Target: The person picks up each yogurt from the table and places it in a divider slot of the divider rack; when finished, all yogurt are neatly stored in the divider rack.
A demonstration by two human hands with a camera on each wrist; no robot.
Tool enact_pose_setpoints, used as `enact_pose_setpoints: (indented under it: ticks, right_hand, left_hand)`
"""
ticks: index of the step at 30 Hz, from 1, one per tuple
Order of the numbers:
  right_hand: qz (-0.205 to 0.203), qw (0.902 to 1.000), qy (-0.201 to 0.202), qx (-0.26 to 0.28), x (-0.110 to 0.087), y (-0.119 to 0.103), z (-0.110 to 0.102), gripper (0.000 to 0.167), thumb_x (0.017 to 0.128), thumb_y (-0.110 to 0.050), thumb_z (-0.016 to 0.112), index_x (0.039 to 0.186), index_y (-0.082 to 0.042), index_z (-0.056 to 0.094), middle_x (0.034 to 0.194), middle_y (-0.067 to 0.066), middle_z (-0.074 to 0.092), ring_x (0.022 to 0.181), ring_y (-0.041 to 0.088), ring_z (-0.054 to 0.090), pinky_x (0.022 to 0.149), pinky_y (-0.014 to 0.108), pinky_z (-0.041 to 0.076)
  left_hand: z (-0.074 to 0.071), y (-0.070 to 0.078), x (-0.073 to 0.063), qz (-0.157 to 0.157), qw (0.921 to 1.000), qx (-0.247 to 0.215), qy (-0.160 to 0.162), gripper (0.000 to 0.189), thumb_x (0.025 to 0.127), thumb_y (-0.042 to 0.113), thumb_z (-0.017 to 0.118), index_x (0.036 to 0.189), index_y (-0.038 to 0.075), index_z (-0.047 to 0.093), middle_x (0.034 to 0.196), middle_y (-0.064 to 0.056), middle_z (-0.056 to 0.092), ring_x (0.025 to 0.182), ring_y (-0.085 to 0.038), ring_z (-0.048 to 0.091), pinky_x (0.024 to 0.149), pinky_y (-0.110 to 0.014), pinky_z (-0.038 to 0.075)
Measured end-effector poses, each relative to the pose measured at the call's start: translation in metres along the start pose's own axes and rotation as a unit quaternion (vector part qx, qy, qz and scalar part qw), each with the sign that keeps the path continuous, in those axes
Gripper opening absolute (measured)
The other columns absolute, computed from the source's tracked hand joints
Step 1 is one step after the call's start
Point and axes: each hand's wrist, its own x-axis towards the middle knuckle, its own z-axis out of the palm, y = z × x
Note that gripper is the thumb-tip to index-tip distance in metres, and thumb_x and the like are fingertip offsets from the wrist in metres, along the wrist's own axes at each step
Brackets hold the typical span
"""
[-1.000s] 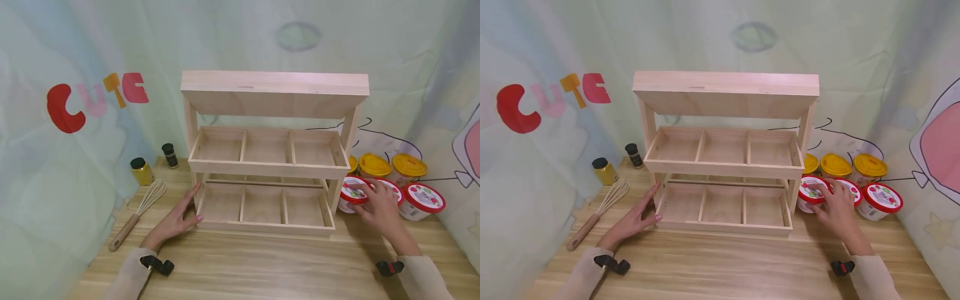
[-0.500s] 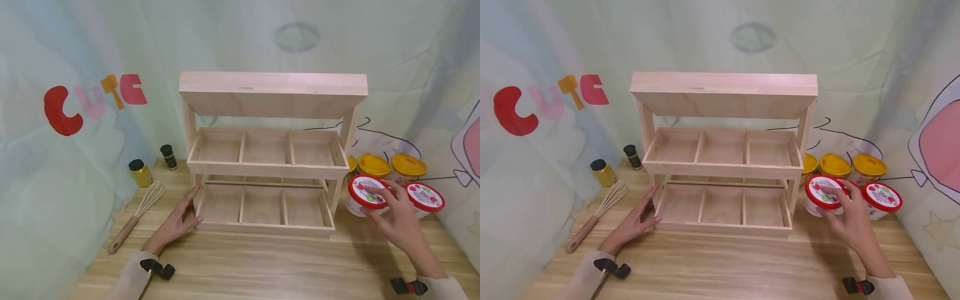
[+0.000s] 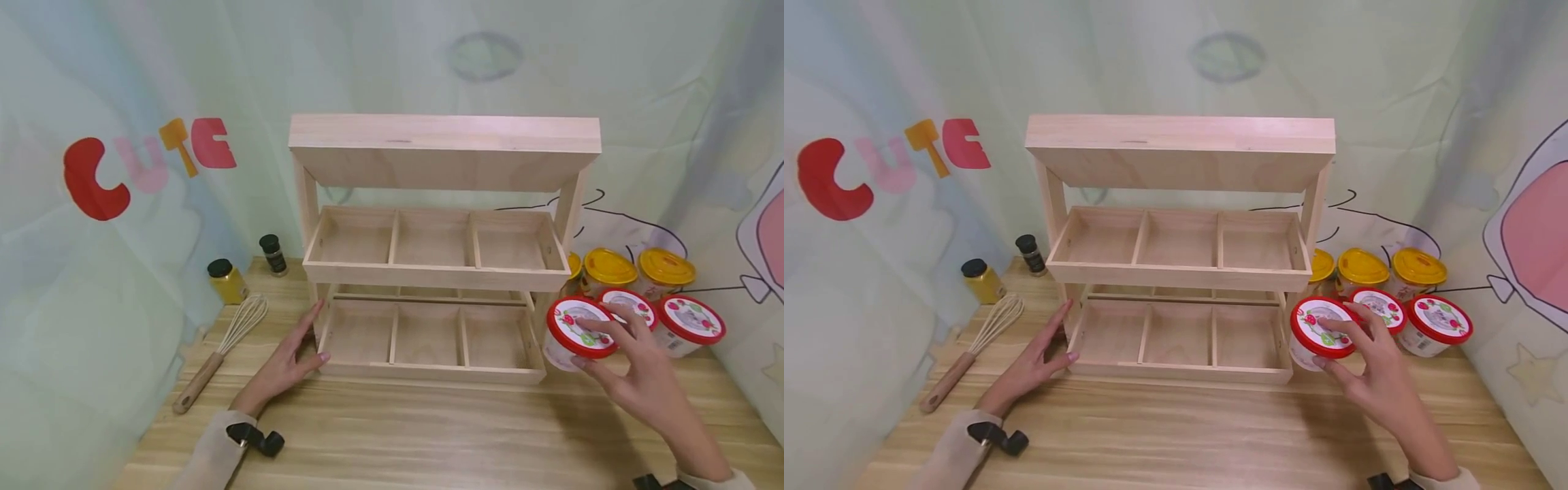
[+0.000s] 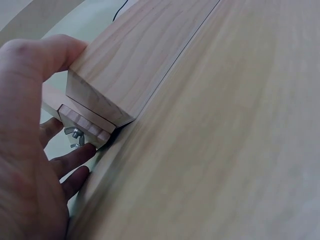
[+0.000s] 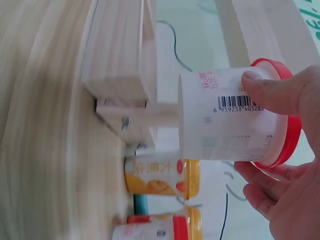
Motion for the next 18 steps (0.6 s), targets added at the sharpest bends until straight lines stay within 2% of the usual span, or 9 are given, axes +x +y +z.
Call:
enact_pose_setpoints:
  ticks: [3,5,7,9,10,12,14,16,18]
  right_hand:
    - [-0.015,0.9997,-0.017,0.005,0.003,-0.009,0.005,0.066,0.072,-0.004,0.096,0.131,-0.022,0.072,0.155,0.022,0.051,0.135,0.048,0.047,0.092,0.075,0.049]
    - [-0.025,0.9994,-0.025,0.007,0.005,-0.015,0.009,0.066,0.073,-0.006,0.097,0.131,-0.024,0.072,0.155,0.02,0.052,0.134,0.046,0.05,0.092,0.069,0.052]
    - [-0.035,0.9987,-0.031,0.021,0.007,-0.02,0.015,0.065,0.073,-0.006,0.096,0.131,-0.025,0.071,0.156,0.019,0.052,0.134,0.045,0.051,0.094,0.067,0.052]
    - [-0.042,0.9982,-0.034,0.024,0.01,-0.024,0.022,0.065,0.074,-0.007,0.096,0.131,-0.026,0.071,0.157,0.018,0.052,0.135,0.043,0.051,0.096,0.058,0.053]
    - [-0.046,0.9979,-0.034,0.03,0.012,-0.026,0.026,0.064,0.074,-0.006,0.096,0.13,-0.026,0.072,0.157,0.018,0.052,0.136,0.042,0.051,0.101,0.048,0.053]
    - [-0.055,0.9968,-0.034,0.047,0.015,-0.027,0.034,0.064,0.074,-0.003,0.095,0.13,-0.025,0.072,0.157,0.017,0.052,0.138,0.04,0.05,0.108,0.031,0.048]
    - [-0.067,0.9954,-0.033,0.059,0.018,-0.029,0.043,0.065,0.073,-0.001,0.095,0.129,-0.025,0.073,0.157,0.016,0.053,0.138,0.037,0.051,0.107,0.012,0.039]
    - [-0.078,0.9936,-0.034,0.074,0.021,-0.031,0.053,0.065,0.073,0.001,0.095,0.129,-0.025,0.073,0.156,0.016,0.054,0.137,0.037,0.053,0.106,0.004,0.033]
    - [-0.086,0.9926,-0.038,0.078,0.023,-0.035,0.062,0.066,0.073,0.0,0.095,0.129,-0.027,0.073,0.156,0.014,0.054,0.137,0.035,0.054,0.107,0.007,0.035]
  left_hand:
    - [0.0,0.0,0.0,-0.002,1.0,-0.003,-0.001,0.097,0.098,0.016,0.075,0.174,0.028,0.017,0.182,-0.008,0.019,0.163,-0.004,0.014,0.121,-0.008,0.013]
    - [0.0,0.0,0.0,-0.004,1.0,-0.003,-0.002,0.097,0.098,0.016,0.075,0.174,0.028,0.016,0.182,-0.008,0.019,0.165,-0.009,0.015,0.121,-0.008,0.013]
    - [0.0,0.001,0.0,-0.008,1.0,0.0,-0.003,0.097,0.098,0.017,0.074,0.174,0.029,0.016,0.182,-0.008,0.018,0.167,-0.021,0.017,0.122,-0.009,0.013]
    - [0.0,0.002,0.0,-0.01,0.9999,0.005,-0.004,0.097,0.098,0.018,0.074,0.174,0.029,0.016,0.182,-0.009,0.019,0.166,-0.035,0.02,0.122,-0.011,0.013]
    - [0.0,0.002,0.0,-0.011,0.9999,0.008,-0.004,0.097,0.098,0.018,0.074,0.174,0.029,0.016,0.182,-0.009,0.018,0.165,-0.041,0.021,0.122,-0.012,0.014]
    - [0.0,0.003,0.0,-0.014,0.9998,0.011,-0.006,0.097,0.098,0.019,0.074,0.174,0.03,0.015,0.182,-0.01,0.018,0.164,-0.047,0.022,0.123,-0.013,0.014]
    - [0.0,0.003,0.0,-0.016,0.9998,0.013,-0.007,0.097,0.098,0.019,0.074,0.174,0.03,0.014,0.182,-0.01,0.018,0.163,-0.05,0.023,0.124,-0.015,0.014]
    - [0.0,0.004,0.0,-0.018,0.9997,0.014,-0.008,0.097,0.099,0.02,0.073,0.174,0.03,0.014,0.182,-0.011,0.018,0.163,-0.05,0.023,0.125,-0.018,0.015]
    - [-0.001,0.004,0.0,-0.019,0.9997,0.016,-0.008,0.097,0.099,0.02,0.073,0.174,0.03,0.014,0.182,-0.011,0.018,0.163,-0.049,0.023,0.127,-0.023,0.017]
